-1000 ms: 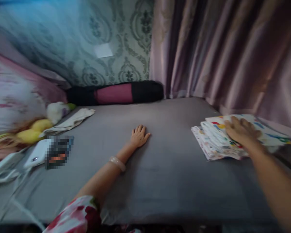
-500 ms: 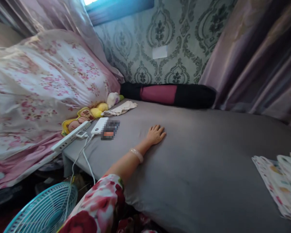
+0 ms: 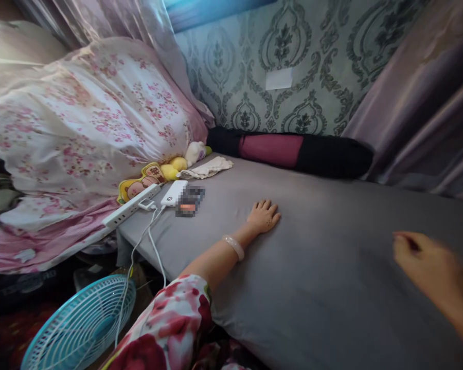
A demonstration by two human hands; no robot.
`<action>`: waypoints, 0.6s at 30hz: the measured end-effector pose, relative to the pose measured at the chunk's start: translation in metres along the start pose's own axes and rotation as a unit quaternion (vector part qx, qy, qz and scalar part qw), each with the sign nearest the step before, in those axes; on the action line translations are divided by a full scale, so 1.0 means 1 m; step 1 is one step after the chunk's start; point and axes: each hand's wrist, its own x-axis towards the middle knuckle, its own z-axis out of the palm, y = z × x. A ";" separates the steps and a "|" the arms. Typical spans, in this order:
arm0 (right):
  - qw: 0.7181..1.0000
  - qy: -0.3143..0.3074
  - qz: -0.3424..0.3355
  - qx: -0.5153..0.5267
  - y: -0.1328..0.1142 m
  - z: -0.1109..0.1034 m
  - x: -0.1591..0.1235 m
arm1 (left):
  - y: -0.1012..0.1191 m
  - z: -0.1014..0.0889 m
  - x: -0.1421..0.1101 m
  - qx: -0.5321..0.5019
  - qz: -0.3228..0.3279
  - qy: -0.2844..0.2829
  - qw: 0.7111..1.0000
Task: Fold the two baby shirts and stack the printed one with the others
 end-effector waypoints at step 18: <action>0.980 -0.104 -0.145 0.086 -0.181 0.106 -0.015 | -0.026 -0.010 0.005 -0.082 0.058 -0.026 0.995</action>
